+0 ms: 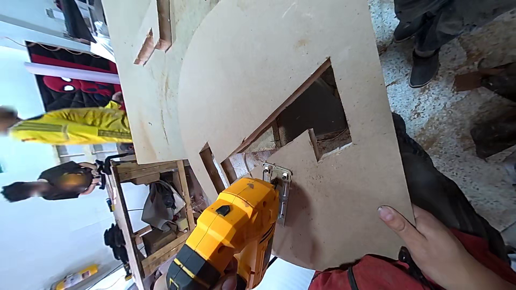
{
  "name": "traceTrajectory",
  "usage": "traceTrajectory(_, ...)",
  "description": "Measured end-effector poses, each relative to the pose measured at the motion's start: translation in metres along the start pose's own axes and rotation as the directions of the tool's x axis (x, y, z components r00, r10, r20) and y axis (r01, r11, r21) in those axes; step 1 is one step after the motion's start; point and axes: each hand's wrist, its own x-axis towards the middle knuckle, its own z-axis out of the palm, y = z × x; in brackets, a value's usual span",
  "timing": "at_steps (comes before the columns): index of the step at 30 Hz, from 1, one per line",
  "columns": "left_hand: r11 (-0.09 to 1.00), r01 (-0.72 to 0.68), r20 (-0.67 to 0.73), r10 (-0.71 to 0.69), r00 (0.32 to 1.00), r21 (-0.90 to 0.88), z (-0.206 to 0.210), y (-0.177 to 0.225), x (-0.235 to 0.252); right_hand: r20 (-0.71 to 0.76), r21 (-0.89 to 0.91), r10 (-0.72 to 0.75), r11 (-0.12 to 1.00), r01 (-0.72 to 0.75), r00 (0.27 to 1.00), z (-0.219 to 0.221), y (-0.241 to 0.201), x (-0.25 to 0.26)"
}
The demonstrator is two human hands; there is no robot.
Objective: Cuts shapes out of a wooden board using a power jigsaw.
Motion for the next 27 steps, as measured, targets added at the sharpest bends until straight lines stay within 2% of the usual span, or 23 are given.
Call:
traceTrajectory(11,1.0,-0.02,0.007,0.02,1.0,-0.013,0.013,0.015,0.009,0.003,0.005,-0.008,1.0,0.008,1.0,0.0,0.0,0.0)
traceTrajectory(27,0.998,-0.057,0.016,0.057,0.998,-0.019,0.006,0.007,0.011,-0.008,-0.026,-0.019,0.999,0.019,1.0,0.0,-0.001,0.001)
